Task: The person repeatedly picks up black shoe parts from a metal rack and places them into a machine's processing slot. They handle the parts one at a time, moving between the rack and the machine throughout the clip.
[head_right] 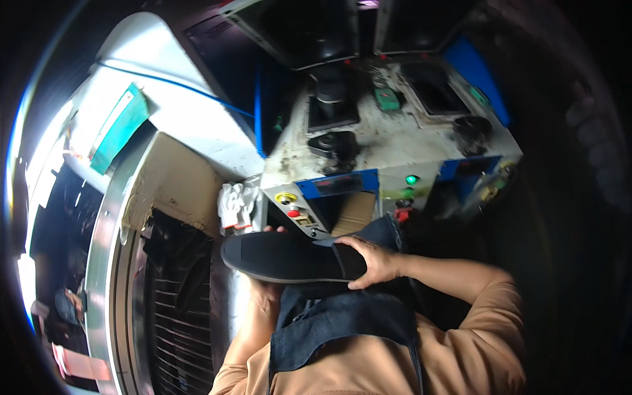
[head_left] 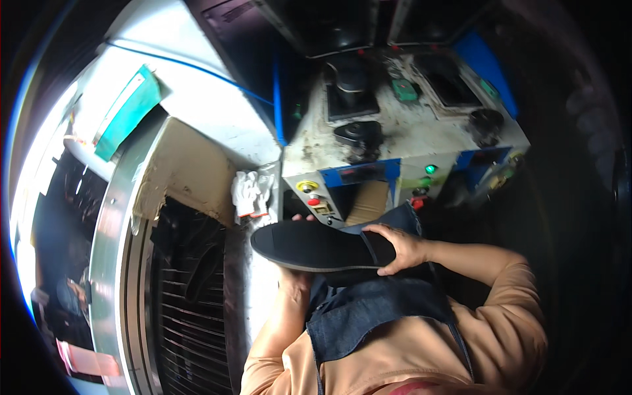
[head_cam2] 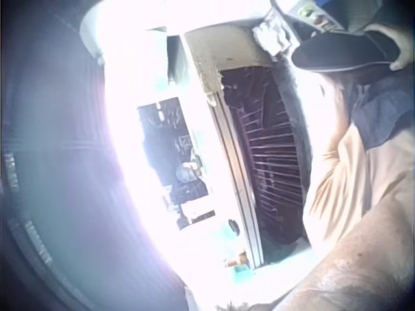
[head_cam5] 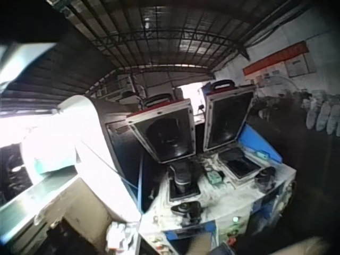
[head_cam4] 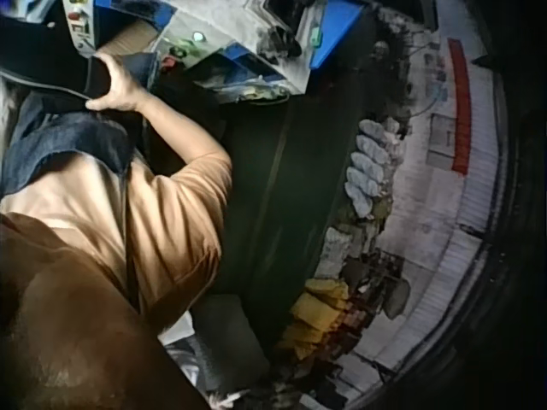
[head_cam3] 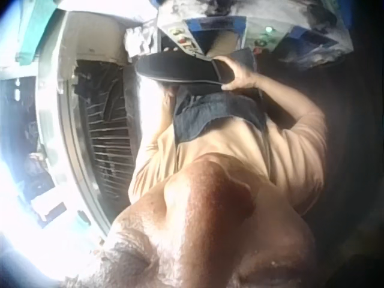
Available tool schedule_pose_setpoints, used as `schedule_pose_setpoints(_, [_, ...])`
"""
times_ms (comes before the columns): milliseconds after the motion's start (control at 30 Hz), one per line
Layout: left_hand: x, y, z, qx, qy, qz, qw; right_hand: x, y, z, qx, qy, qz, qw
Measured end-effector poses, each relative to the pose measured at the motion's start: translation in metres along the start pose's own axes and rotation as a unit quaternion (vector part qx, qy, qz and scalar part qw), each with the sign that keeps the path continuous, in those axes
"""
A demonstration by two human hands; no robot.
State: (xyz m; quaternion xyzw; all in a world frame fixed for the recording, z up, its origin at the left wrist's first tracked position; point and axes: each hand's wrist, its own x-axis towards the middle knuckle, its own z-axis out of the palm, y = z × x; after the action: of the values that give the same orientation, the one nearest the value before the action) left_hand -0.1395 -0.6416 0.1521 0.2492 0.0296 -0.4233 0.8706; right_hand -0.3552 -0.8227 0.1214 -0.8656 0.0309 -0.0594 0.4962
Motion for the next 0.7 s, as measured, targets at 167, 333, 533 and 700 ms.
schedule_pose_setpoints(167, [0.015, -0.013, 0.083, 0.112, -0.149, -0.009, 0.982, -0.029, -0.001, -0.015, 0.200, 0.103, -0.027, 0.974])
schedule_pose_setpoints(333, [0.026, -0.040, 0.164, 0.197, -0.345, 0.007, 0.918, -0.051, -0.007, -0.046, 0.504, 0.251, -0.065, 0.824])
schedule_pose_setpoints(533, [0.070, -0.025, 0.069, 0.503, -0.224, 0.109, 0.828, -0.119, 0.002, -0.136, 0.547, 0.352, -0.084, 0.755])
schedule_pose_setpoints(700, [0.118, 0.050, -0.099, 0.823, 0.045, 0.280, 0.492, -0.101, -0.039, -0.237, 0.431, 0.475, -0.035, 0.766])
